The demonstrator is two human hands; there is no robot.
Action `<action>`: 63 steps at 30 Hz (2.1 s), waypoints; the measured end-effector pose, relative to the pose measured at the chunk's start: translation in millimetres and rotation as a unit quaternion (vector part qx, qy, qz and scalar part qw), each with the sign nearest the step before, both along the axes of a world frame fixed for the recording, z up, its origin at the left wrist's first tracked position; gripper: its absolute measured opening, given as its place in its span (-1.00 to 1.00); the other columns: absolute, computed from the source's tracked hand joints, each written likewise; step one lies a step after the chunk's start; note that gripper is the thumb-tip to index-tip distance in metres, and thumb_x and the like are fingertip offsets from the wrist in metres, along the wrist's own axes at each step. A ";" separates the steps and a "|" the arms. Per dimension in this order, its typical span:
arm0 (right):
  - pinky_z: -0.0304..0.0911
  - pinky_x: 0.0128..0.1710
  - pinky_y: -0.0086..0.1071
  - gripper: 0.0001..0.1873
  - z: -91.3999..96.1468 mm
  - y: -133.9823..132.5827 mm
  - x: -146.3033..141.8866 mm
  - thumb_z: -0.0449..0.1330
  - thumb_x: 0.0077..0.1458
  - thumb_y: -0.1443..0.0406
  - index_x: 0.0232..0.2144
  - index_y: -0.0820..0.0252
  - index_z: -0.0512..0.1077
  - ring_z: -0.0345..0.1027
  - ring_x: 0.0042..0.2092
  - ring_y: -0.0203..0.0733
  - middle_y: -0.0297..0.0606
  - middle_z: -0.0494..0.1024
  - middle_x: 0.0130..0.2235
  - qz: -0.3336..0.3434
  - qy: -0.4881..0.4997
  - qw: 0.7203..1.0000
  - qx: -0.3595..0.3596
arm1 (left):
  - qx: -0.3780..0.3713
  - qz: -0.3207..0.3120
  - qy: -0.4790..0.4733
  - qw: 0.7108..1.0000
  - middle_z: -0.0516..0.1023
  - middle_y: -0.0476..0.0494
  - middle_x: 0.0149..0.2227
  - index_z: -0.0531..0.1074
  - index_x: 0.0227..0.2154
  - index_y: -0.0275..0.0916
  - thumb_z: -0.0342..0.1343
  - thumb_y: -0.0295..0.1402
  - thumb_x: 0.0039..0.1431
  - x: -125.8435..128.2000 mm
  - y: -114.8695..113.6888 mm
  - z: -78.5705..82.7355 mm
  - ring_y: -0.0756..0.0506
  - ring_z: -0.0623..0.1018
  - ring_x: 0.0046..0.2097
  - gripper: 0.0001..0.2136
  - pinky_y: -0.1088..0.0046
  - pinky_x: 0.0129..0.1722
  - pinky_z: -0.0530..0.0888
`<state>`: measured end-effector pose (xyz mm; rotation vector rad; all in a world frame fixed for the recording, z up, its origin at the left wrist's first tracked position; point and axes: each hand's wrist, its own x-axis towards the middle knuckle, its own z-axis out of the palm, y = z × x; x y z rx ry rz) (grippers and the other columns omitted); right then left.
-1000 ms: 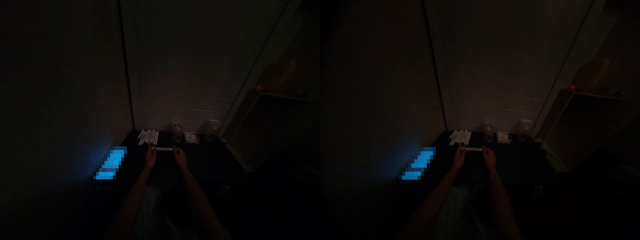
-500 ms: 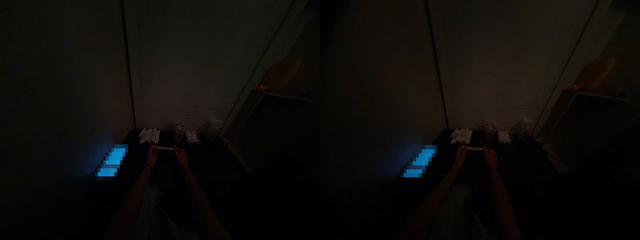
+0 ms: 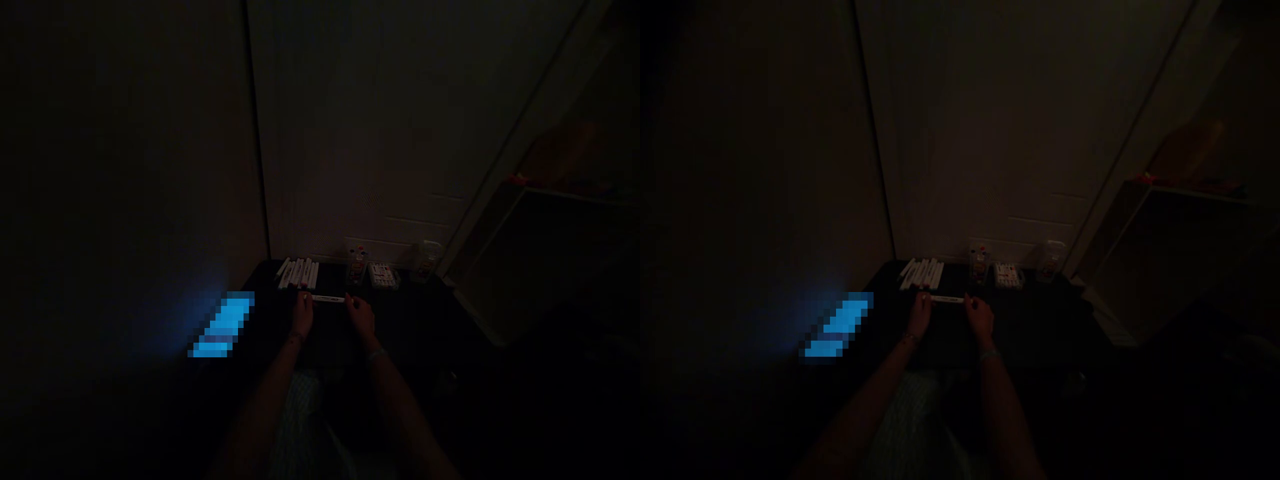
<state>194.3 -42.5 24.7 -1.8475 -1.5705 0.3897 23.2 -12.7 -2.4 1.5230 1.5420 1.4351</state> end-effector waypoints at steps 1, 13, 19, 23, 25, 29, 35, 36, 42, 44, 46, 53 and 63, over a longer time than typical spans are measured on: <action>0.03 -0.46 -0.54 -0.42 -0.6 0.1 0.2 -0.26 0.06 -0.07 -0.42 0.11 0.42 0.30 -0.36 -0.31 -0.33 0.47 -0.40 0.001 0.000 1.000 0.003 | -0.003 0.001 0.000 1.000 0.41 0.00 -0.52 0.23 -0.35 -0.20 -0.22 -0.21 0.11 0.0 0.5 -0.5 0.00 0.39 -0.49 -0.79 0.51 -0.46 0.27; 0.00 -0.49 -0.54 -0.43 -1.4 1.3 0.7 -0.26 0.06 -0.07 -0.43 0.12 0.40 0.28 -0.40 -0.34 -0.35 0.45 -0.43 0.004 0.002 1.000 0.001 | -0.017 0.007 -0.009 1.000 0.39 0.00 -0.51 0.24 -0.36 -0.21 -0.22 -0.19 0.10 1.5 -2.9 3.9 0.00 0.38 -0.48 -0.77 0.50 -0.44 0.28; 0.01 -0.50 -0.53 -0.46 -3.6 2.0 1.5 -0.21 0.04 -0.07 -0.45 0.12 0.40 0.28 -0.42 -0.33 -0.36 0.44 -0.45 0.002 0.016 1.000 0.019 | -0.007 0.006 -0.003 1.000 0.40 -0.01 -0.51 0.25 -0.36 -0.21 -0.22 -0.19 0.10 1.8 -3.5 4.5 0.00 0.39 -0.47 -0.77 0.50 -0.44 0.28; 0.00 -0.51 -0.52 -0.47 -5.2 3.5 2.4 -0.20 0.03 -0.08 -0.47 0.11 0.40 0.28 -0.43 -0.32 -0.36 0.44 -0.46 0.004 0.021 1.000 0.020 | -0.013 0.009 -0.005 1.000 0.40 0.00 -0.52 0.25 -0.33 -0.20 -0.20 -0.19 0.10 1.7 -4.3 5.2 -0.01 0.40 -0.47 -0.77 0.50 -0.43 0.28; 0.01 -0.50 -0.52 -0.47 -5.9 4.0 2.3 -0.20 0.03 -0.07 -0.46 0.10 0.40 0.28 -0.43 -0.32 -0.35 0.44 -0.46 0.002 0.021 1.000 0.020 | -0.012 0.008 -0.006 1.000 0.40 0.01 -0.53 0.25 -0.33 -0.20 -0.20 -0.19 0.09 1.7 -4.7 6.0 -0.01 0.40 -0.48 -0.77 0.49 -0.43 0.28; 0.02 -0.48 -0.52 -0.49 -7.4 4.2 1.4 -0.19 0.04 -0.07 -0.45 0.10 0.40 0.29 -0.42 -0.31 -0.35 0.45 -0.45 -0.003 0.022 1.000 0.022 | -0.015 0.009 -0.006 1.000 0.41 0.01 -0.52 0.25 -0.36 -0.19 -0.20 -0.19 0.09 1.7 -4.6 6.1 -0.01 0.39 -0.48 -0.78 0.50 -0.44 0.27; 0.03 -0.46 -0.53 -0.50 -8.9 3.4 2.2 -0.18 0.03 -0.06 -0.44 0.11 0.39 0.28 -0.40 -0.31 -0.35 0.45 -0.44 0.004 0.031 0.999 0.031 | -0.003 0.001 -0.010 1.000 0.39 0.01 -0.52 0.24 -0.37 -0.20 -0.20 -0.19 0.09 1.3 -2.1 2.2 0.00 0.38 -0.47 -0.78 0.50 -0.43 0.27; 0.03 -0.46 -0.52 -0.50 -9.1 3.4 2.4 -0.18 0.03 -0.06 -0.44 0.10 0.39 0.28 -0.40 -0.31 -0.35 0.45 -0.43 0.005 0.033 0.999 0.032 | 0.000 -0.001 -0.008 1.000 0.39 0.01 -0.51 0.24 -0.37 -0.20 -0.20 -0.19 0.09 1.2 -1.9 1.8 0.00 0.38 -0.47 -0.78 0.50 -0.42 0.27; 0.03 -0.47 -0.51 -0.49 -9.3 4.2 2.5 -0.20 0.03 -0.07 -0.43 0.09 0.39 0.29 -0.40 -0.30 -0.34 0.46 -0.41 0.001 0.030 0.999 0.033 | 0.001 -0.002 -0.009 1.000 0.40 0.01 -0.52 0.24 -0.36 -0.19 -0.19 -0.20 0.09 0.9 -2.4 1.7 0.00 0.38 -0.48 -0.79 0.50 -0.43 0.27; 0.01 -0.48 -0.51 -0.48 -8.8 4.3 1.9 -0.20 0.03 -0.08 -0.45 0.10 0.38 0.29 -0.41 -0.30 -0.34 0.45 -0.43 -0.003 0.028 0.999 0.030 | 0.005 -0.001 -0.009 1.000 0.40 0.01 -0.51 0.25 -0.37 -0.19 -0.19 -0.20 0.08 0.8 -2.7 2.6 0.00 0.39 -0.48 -0.79 0.50 -0.42 0.27; 0.00 -0.49 -0.51 -0.48 -7.8 4.1 1.4 -0.20 0.03 -0.07 -0.47 0.11 0.38 0.28 -0.42 -0.31 -0.35 0.45 -0.45 -0.005 0.028 0.999 0.031 | 0.001 -0.001 -0.009 1.000 0.41 0.01 -0.51 0.25 -0.37 -0.19 -0.18 -0.20 0.08 0.6 -3.1 3.6 0.00 0.39 -0.47 -0.79 0.50 -0.43 0.28; -0.01 -0.51 -0.52 -0.50 -3.7 2.0 1.1 -0.19 0.03 -0.05 -0.50 0.12 0.37 0.27 -0.44 -0.32 -0.36 0.43 -0.47 -0.006 0.033 0.999 0.029 | -0.002 -0.003 -0.011 1.000 0.41 0.01 -0.51 0.26 -0.37 -0.20 -0.19 -0.20 0.08 1.4 -3.0 3.8 0.00 0.39 -0.47 -0.78 0.50 -0.43 0.28; 0.01 -0.52 -0.53 -0.48 -0.8 2.8 2.8 -0.19 0.01 -0.06 -0.50 0.15 0.37 0.25 -0.45 -0.33 -0.36 0.43 -0.49 -0.029 0.094 0.995 0.030 | 0.005 -0.041 -0.021 0.999 0.32 0.05 -0.59 0.28 -0.50 -0.23 -0.14 -0.19 0.03 1.7 -6.8 9.2 0.04 0.32 -0.51 -0.77 0.56 -0.47 0.25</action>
